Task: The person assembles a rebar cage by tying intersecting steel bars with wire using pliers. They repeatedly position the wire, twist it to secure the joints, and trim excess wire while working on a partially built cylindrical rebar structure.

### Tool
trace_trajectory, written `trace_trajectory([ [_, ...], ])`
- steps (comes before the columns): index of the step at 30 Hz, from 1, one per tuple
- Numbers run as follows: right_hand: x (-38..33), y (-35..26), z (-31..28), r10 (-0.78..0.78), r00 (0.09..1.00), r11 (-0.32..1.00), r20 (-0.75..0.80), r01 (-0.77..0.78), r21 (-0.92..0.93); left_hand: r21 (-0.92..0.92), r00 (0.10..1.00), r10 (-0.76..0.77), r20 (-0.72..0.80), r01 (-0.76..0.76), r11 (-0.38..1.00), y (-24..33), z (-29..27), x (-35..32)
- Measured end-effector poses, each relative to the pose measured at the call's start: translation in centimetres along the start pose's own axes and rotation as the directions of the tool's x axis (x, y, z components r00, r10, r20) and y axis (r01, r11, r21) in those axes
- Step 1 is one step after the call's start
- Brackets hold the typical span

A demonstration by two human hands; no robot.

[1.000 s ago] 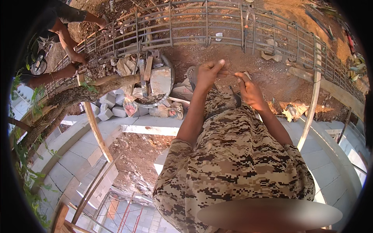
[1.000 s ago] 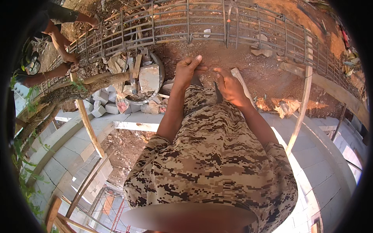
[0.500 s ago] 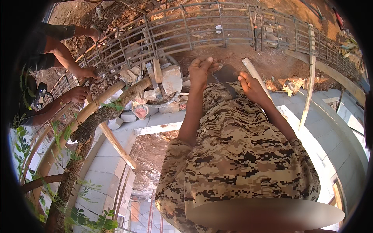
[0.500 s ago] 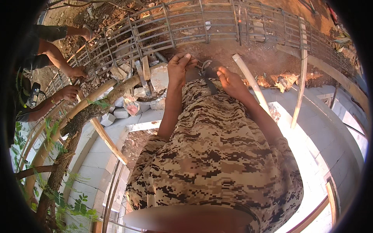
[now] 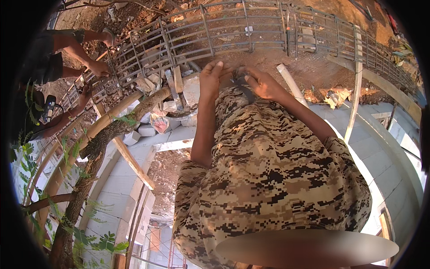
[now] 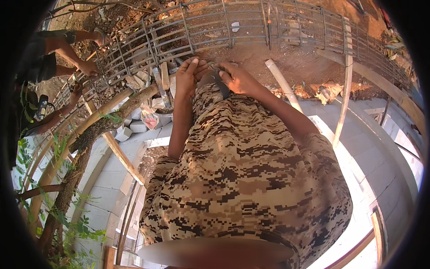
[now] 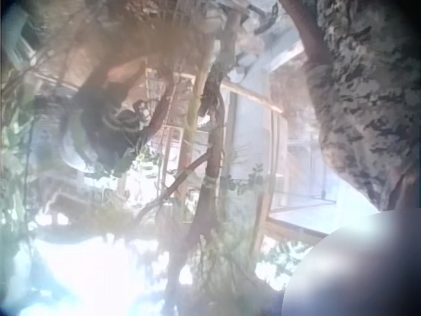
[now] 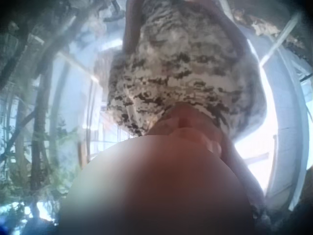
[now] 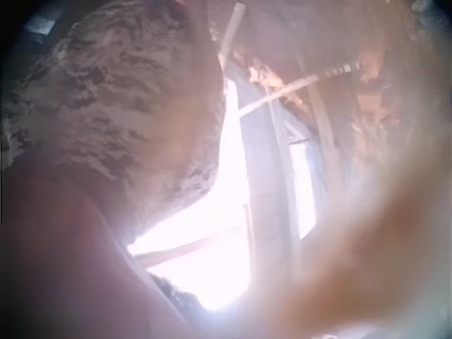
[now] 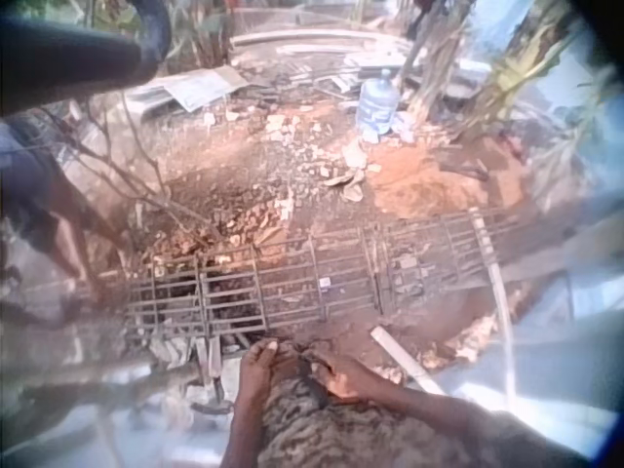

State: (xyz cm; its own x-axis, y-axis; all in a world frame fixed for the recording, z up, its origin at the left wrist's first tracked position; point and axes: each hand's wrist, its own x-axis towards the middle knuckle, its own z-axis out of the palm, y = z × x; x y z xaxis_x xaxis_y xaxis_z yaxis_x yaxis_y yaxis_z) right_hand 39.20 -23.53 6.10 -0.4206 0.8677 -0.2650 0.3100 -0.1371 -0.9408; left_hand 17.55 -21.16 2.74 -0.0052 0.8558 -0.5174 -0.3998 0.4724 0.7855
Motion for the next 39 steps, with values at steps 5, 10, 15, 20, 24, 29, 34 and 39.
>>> trace_trajectory([
  [5, 2.2, -0.4, 2.2, 0.072, 0.997, 0.986, 0.027, -0.075, 0.151, -0.232, 0.998, -0.017, -0.068, 0.001, 0.973, -0.1, -1.4, 1.1],
  [10, 3.4, 0.9, 3.3, 0.085, 0.996, 0.98, 0.012, -0.086, 0.178, -0.114, 0.983, -0.007, -0.185, -0.014, 0.993, -0.4, -2.9, 1.4],
  [15, 10.8, -1.3, 11.9, 0.109, 0.994, 0.972, 0.018, -0.111, 0.206, 0.42, 0.855, 0.316, -0.41, -0.13, 0.898, 5.6, -11.1, 0.1],
  [20, 18.4, -4.4, 23.3, 0.286, 0.957, 0.928, 0.037, -0.287, 0.237, 0.817, 0.647, 0.589, -0.483, 0.093, 0.569, 13.9, -22.5, 1.0],
  [24, 20.1, -4.4, 24.1, 0.366, 0.927, 0.884, -0.078, -0.32, 0.34, 0.921, 0.824, 0.496, -0.275, 0.079, 0.38, 14.0, -21.8, 5.3],
  [29, 20.0, -4.0, 23.3, 0.292, 0.954, 0.932, -0.072, -0.267, 0.245, 0.971, 0.876, 0.419, -0.237, 0.202, 0.126, 14.2, -19.6, 7.7],
  [34, 19.4, -3.4, 23.8, 0.247, 0.957, 0.967, -0.151, -0.233, 0.106, 0.875, 0.94, 0.038, -0.339, 0.3, 0.379, 13.8, -20.6, 7.4],
  [39, 18.3, -5.4, 21.8, 0.244, 0.966, 0.949, -0.089, -0.256, -0.183, 0.408, 0.871, 0.042, -0.489, 0.186, 0.894, 11.4, -19.7, 5.1],
])
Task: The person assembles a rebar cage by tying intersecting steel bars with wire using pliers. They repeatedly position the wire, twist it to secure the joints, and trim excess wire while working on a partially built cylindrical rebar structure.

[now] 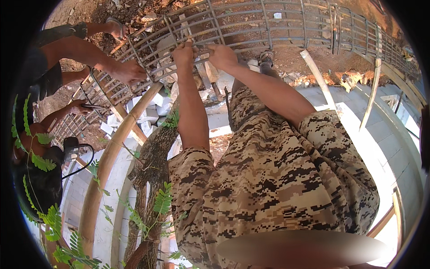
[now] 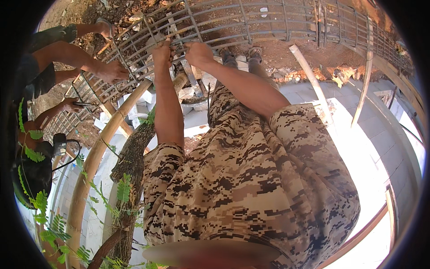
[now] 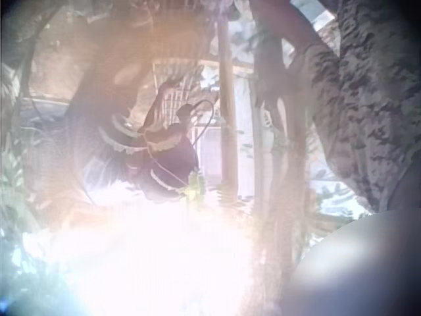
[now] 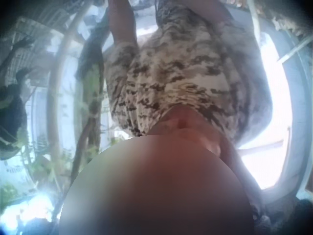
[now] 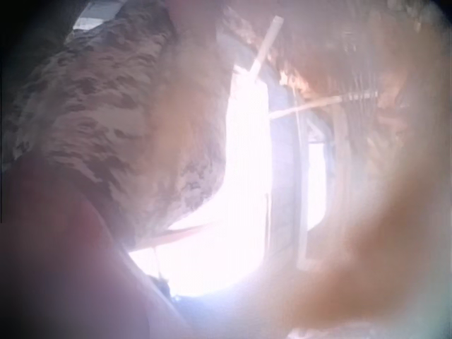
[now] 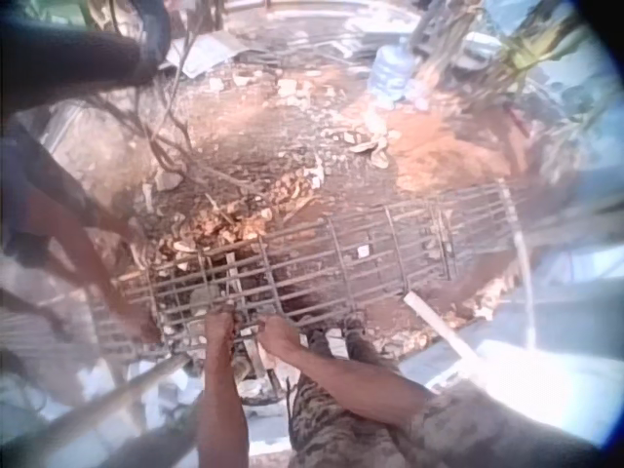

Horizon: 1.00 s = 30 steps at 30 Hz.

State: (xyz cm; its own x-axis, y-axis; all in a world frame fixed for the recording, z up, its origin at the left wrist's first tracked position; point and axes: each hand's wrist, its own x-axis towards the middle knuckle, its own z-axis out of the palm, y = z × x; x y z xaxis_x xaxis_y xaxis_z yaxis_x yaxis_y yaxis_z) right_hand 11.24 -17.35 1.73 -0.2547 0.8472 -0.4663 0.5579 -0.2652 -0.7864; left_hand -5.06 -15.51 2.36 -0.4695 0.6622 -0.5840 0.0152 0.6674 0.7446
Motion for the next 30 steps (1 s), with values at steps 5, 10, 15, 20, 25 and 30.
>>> trace_trajectory([
  [5, 0.2, -2.7, -3.2, -0.14, 0.988, 0.939, 0.059, 0.152, -0.308, 0.14, 0.988, 0.123, -0.098, -0.109, 0.984, -0.3, 0.3, -1.8],
  [10, -0.5, -3.6, -2.9, -0.176, 0.984, 0.976, 0.041, 0.18, -0.125, 0.203, 0.962, 0.18, -0.206, -0.138, 0.969, -1.4, 0.4, -2.4],
  [15, -1.6, -3.9, -2.4, -0.034, 0.999, 0.997, -0.014, 0.035, 0.068, 0.313, 0.876, 0.371, -0.307, -0.275, 0.909, -2.3, 0.7, -2.6],
  [20, 0.6, -4.3, -1.5, -0.288, 0.942, 0.957, -0.174, 0.289, -0.023, 0.099, 0.881, 0.306, -0.361, -0.29, 0.952, -2.4, 1.3, -3.2],
  [25, -1.5, -0.6, 2.8, 0.043, 0.987, 0.947, -0.156, 0.01, 0.323, 0.061, 0.833, 0.457, -0.312, -0.462, 0.885, -3.1, 1.3, -4.8],
  [30, 0.8, 0.3, 4.0, 0.012, 0.997, 0.886, -0.078, 0.025, 0.464, 0.512, 0.696, 0.651, -0.303, -0.457, 0.728, -2.2, 0.6, -5.2],
])
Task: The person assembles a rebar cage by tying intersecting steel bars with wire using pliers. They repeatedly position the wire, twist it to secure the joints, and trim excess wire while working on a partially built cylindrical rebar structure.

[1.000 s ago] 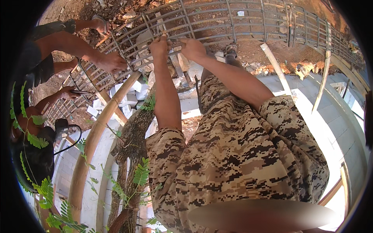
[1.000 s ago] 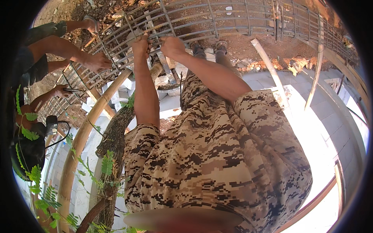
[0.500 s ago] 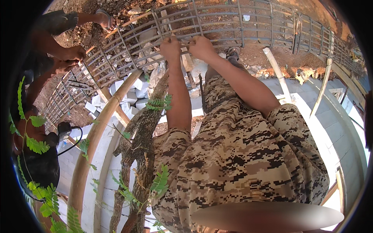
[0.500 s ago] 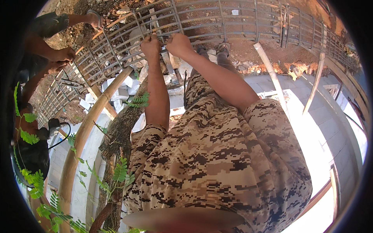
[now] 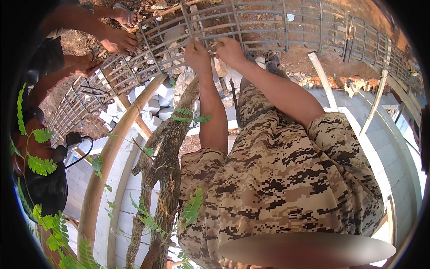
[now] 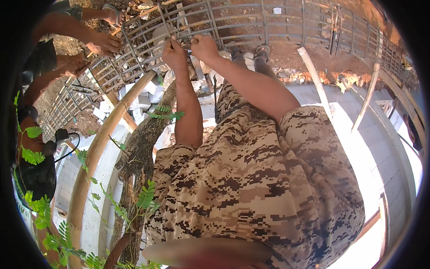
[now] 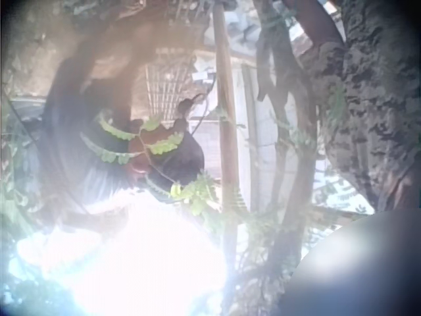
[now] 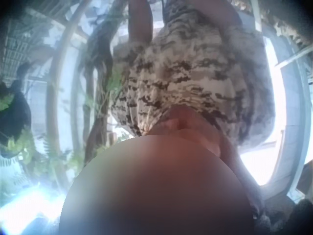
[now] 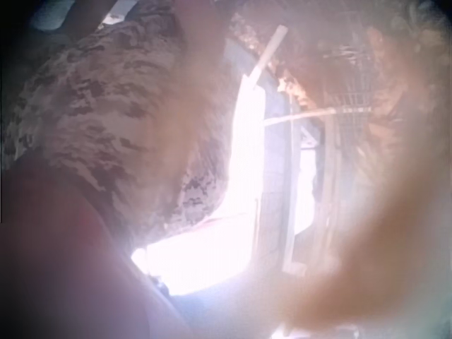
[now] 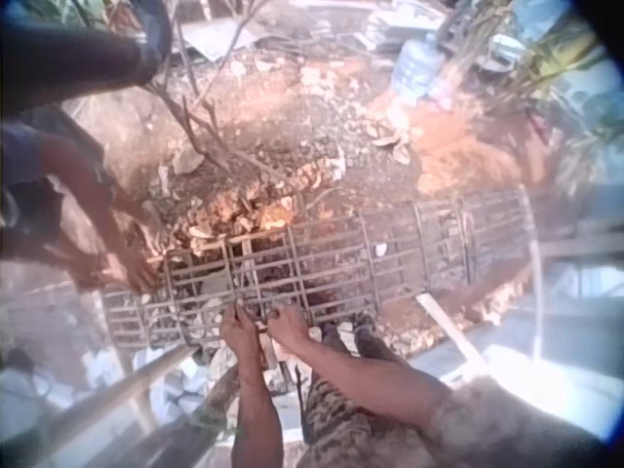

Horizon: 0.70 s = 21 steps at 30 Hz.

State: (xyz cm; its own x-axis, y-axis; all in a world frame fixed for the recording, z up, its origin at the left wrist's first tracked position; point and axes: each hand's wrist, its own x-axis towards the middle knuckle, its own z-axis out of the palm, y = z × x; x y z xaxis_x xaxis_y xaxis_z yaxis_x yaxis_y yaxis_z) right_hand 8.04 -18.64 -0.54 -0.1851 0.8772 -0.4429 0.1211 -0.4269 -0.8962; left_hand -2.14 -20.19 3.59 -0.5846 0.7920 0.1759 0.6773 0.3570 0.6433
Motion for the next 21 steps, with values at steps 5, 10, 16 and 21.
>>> trace_trajectory([
  [5, 0.3, -1.5, 0.4, 0.075, 0.992, 0.997, 0.102, -0.078, 0.026, 0.069, 0.966, 0.233, -0.111, -0.227, 0.971, 1.1, -0.6, 1.7],
  [10, -1.5, -1.9, -0.2, -0.072, 0.996, 0.997, 0.057, 0.072, 0.002, 0.146, 0.956, 0.283, -0.073, -0.271, 0.951, 2.6, -1.0, 2.9],
  [16, 1.5, -3.9, -0.6, 0.133, 0.99, 0.982, 0.04, -0.137, 0.131, 0.157, 0.954, 0.286, -0.088, -0.271, 0.95, 3.8, -0.6, 2.9],
  [21, 1.5, -4.2, 0.3, 0.251, 0.968, 0.887, -0.011, -0.226, 0.402, 0.159, 0.968, 0.208, -0.143, -0.185, 0.97, 3.9, -0.5, 2.0],
])
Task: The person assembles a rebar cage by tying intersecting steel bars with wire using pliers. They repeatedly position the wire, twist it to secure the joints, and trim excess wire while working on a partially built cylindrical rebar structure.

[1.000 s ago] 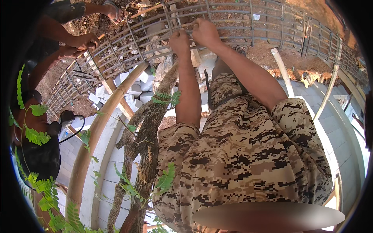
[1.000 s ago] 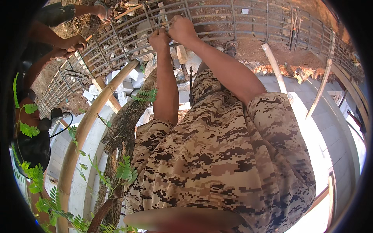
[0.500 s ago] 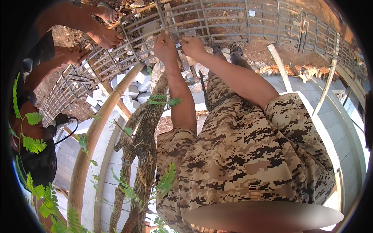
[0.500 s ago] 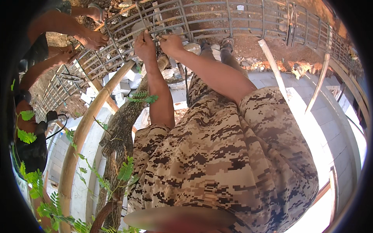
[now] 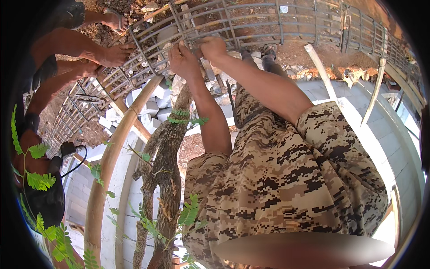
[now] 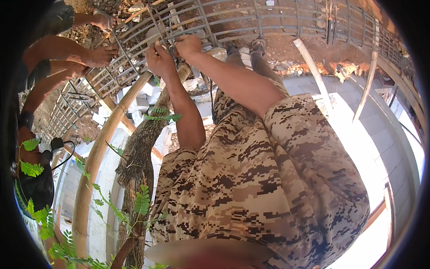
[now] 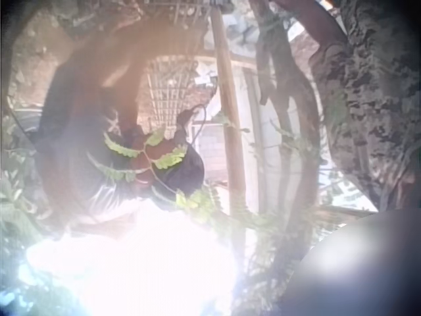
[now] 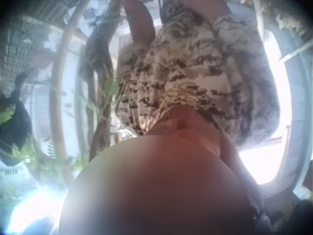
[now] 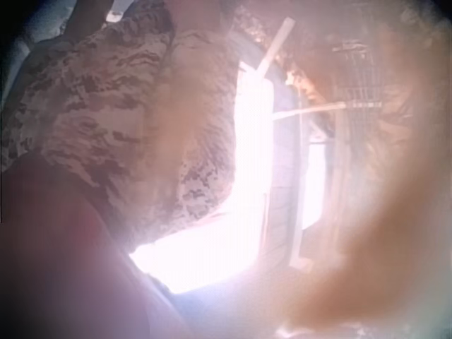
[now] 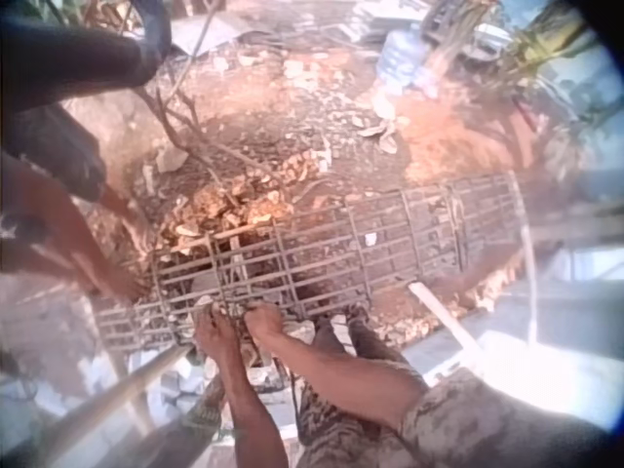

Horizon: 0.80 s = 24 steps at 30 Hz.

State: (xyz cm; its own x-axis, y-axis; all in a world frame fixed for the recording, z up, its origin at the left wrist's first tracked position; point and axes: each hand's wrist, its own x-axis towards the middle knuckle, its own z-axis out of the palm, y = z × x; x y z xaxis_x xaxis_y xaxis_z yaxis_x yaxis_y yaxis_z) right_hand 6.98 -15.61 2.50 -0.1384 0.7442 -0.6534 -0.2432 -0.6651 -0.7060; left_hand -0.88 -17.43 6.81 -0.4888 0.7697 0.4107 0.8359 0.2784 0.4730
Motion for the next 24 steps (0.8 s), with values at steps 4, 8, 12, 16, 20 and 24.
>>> trace_trajectory([
  [4, 0.8, 1.1, 0.2, -0.07, 0.996, 0.995, 0.057, 0.073, -0.065, -0.177, 0.991, 0.097, -0.088, -0.111, 0.978, 0.3, 0.6, 0.4],
  [8, 2.7, 1.8, 0.0, -0.217, 0.948, 0.843, 0.232, 0.302, -0.445, -0.251, 0.998, -0.023, 0.067, 0.039, 0.967, 0.6, 1.1, 1.1],
  [12, 3.1, 1.9, 0.3, -0.15, 0.95, 0.816, 0.273, 0.275, -0.508, -0.317, 0.989, -0.121, 0.08, 0.14, 0.938, 0.4, 0.9, 1.3],
  [16, 2.8, -0.2, 0.8, -0.073, 0.951, 0.846, 0.3, 0.219, -0.487, -0.352, 0.992, -0.111, 0.052, 0.122, 0.928, 0.3, 0.3, 0.2],
  [20, 2.6, -3.1, 0.1, 0.277, 0.895, 0.95, 0.35, -0.2, -0.24, -0.474, 0.988, -0.149, -0.037, 0.114, 0.873, 0.5, -0.5, -2.5],
  [24, 1.3, -3.6, -0.8, 0.319, 0.903, 0.943, 0.288, -0.273, -0.19, -0.655, 0.955, -0.294, 0.03, 0.241, 0.716, 0.8, -0.5, -4.9],
])
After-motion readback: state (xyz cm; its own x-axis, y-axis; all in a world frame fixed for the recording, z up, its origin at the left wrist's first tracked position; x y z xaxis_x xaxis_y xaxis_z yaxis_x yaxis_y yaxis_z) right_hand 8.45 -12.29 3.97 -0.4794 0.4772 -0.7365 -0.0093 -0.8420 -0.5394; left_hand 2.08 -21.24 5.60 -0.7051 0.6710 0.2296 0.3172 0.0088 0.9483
